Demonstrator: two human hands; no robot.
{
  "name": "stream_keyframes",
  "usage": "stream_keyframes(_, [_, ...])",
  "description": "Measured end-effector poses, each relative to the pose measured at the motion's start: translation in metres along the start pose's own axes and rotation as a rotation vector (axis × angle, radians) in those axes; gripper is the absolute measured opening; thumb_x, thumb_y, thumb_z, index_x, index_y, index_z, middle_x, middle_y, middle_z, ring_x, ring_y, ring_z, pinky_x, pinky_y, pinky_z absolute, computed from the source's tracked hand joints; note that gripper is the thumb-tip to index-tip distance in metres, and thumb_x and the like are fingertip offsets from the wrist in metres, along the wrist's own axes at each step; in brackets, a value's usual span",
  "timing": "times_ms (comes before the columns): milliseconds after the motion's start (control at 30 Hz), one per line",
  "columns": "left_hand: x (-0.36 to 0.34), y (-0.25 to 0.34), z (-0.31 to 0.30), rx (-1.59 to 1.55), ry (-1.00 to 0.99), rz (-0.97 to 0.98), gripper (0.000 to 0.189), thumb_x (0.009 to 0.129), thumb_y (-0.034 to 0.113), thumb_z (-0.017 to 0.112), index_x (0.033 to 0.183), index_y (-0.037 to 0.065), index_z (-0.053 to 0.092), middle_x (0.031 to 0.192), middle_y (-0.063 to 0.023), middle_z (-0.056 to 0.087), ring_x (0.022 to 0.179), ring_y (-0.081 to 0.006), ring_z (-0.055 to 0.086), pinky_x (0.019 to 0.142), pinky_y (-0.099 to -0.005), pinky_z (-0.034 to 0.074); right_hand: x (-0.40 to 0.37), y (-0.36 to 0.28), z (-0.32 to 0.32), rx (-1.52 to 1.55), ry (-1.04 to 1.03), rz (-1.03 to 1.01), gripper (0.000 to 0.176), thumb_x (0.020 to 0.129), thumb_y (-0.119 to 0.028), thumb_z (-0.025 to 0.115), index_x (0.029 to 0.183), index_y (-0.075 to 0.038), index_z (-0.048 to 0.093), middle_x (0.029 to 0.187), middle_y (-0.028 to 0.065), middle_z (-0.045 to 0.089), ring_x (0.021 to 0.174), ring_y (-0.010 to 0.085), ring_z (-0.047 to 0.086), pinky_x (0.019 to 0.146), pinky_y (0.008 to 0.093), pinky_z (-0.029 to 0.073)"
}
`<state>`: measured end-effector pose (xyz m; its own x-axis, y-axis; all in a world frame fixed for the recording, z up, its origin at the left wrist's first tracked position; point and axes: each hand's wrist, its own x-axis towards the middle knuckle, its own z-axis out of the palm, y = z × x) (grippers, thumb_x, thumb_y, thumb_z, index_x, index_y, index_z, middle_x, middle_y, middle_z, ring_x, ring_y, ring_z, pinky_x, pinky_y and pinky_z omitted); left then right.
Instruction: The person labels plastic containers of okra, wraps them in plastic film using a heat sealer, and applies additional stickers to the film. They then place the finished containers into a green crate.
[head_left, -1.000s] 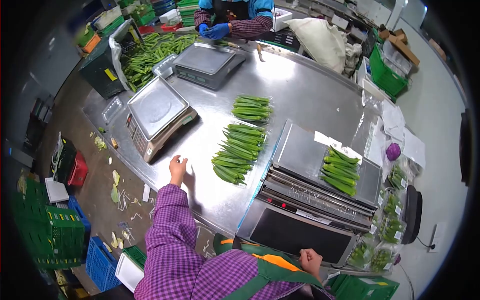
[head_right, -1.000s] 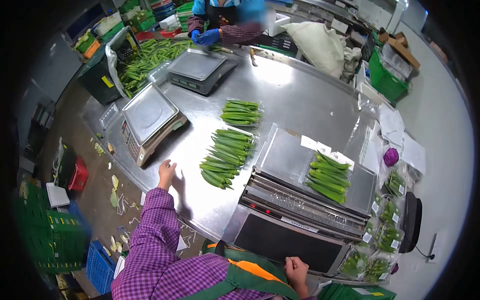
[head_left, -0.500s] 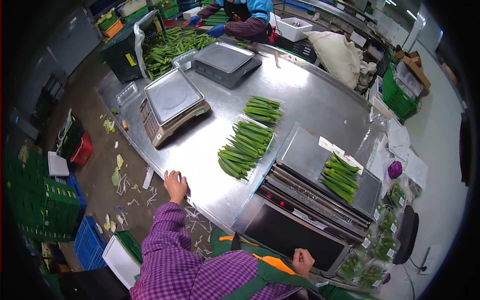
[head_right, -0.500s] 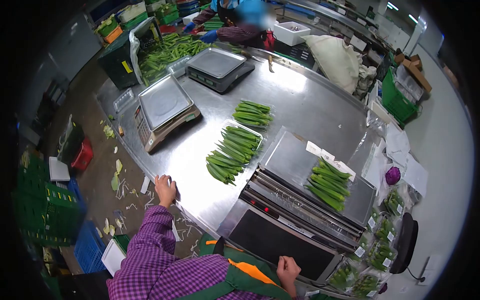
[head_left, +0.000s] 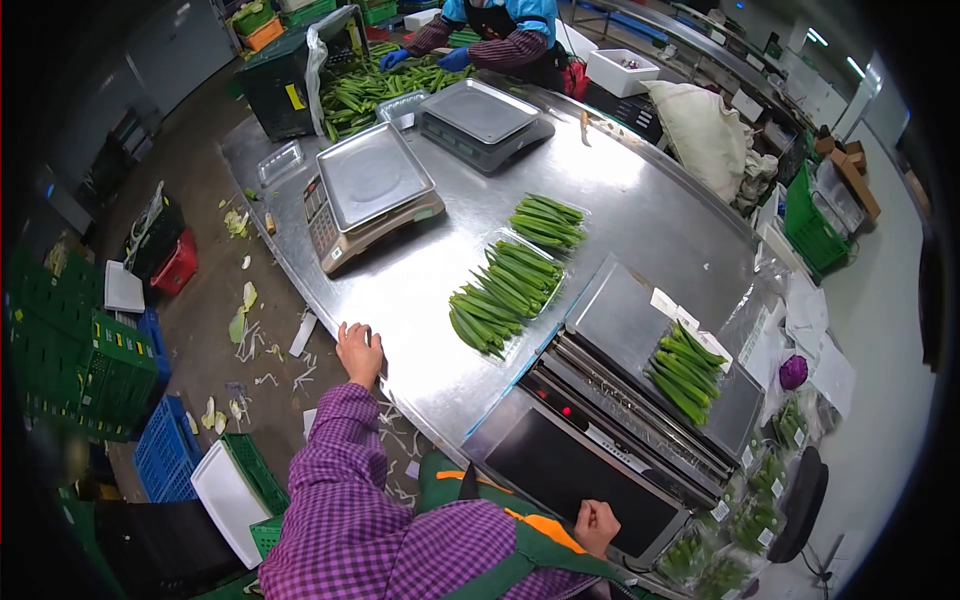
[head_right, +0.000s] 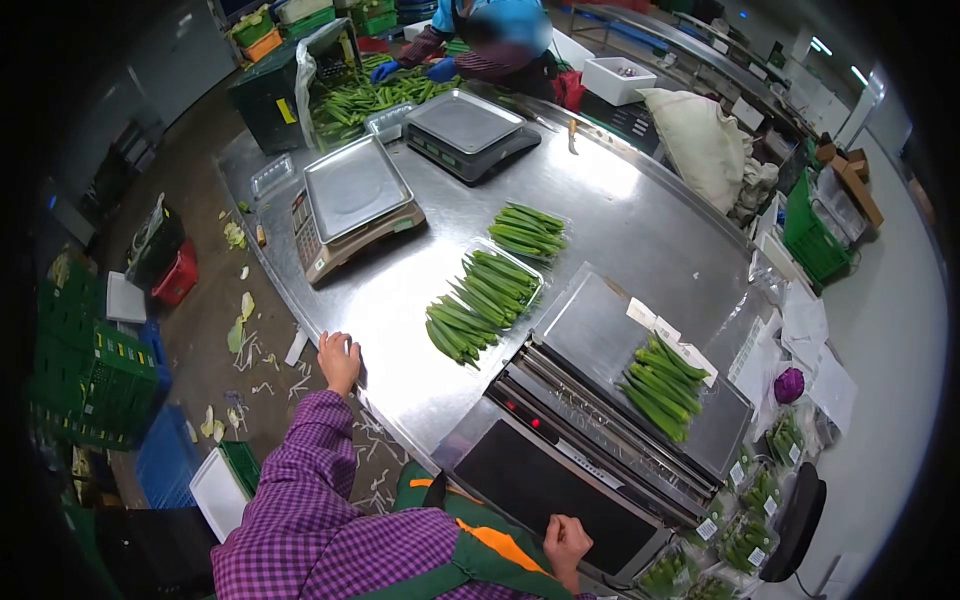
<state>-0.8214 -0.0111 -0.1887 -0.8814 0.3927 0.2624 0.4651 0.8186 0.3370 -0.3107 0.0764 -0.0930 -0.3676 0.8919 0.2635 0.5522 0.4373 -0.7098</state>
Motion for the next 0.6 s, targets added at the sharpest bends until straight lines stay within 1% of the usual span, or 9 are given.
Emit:
stream_keyframes(167, [0.0002, 0.0009, 0.0005, -0.008, 0.010, 0.003, 0.026, 0.076, 0.020, 0.063, 0.097, 0.005, 0.064, 0.115, -0.0093, 0.058, 0.124, -0.0329, 0.036, 0.097, -0.0485, 0.032, 0.0003, -0.0016, 0.0000, -0.007, 0.010, 0.034, 0.007, 0.076, 0.001, 0.063, 0.071, -0.002, 0.060, 0.056, 0.0053, 0.048, 0.039, 0.0099, 0.040, 0.038, 0.0247, 0.030])
stream_keyframes(433, [0.0007, 0.0024, -0.0025, -0.007, -0.010, -0.014, 0.026, 0.078, 0.021, 0.061, 0.098, 0.005, 0.064, 0.116, -0.0089, 0.057, 0.126, -0.0313, 0.035, 0.098, -0.0484, 0.030, -0.0007, 0.0005, 0.0013, -0.044, 0.029, 0.003, 0.006, 0.074, 0.002, 0.063, 0.071, -0.002, 0.060, 0.056, 0.0050, 0.048, 0.040, 0.0100, 0.040, 0.038, 0.0247, 0.030])
stream_keyframes(600, [0.0001, -0.0003, 0.0015, -0.007, 0.022, 0.004, 0.024, 0.078, 0.020, 0.062, 0.097, 0.006, 0.064, 0.115, -0.0086, 0.058, 0.125, -0.0317, 0.036, 0.098, -0.0479, 0.031, -0.0014, 0.0028, 0.0023, -0.033, 0.031, -0.006, 0.006, 0.075, 0.002, 0.064, 0.072, -0.002, 0.060, 0.056, 0.0048, 0.048, 0.040, 0.0100, 0.039, 0.038, 0.0246, 0.030])
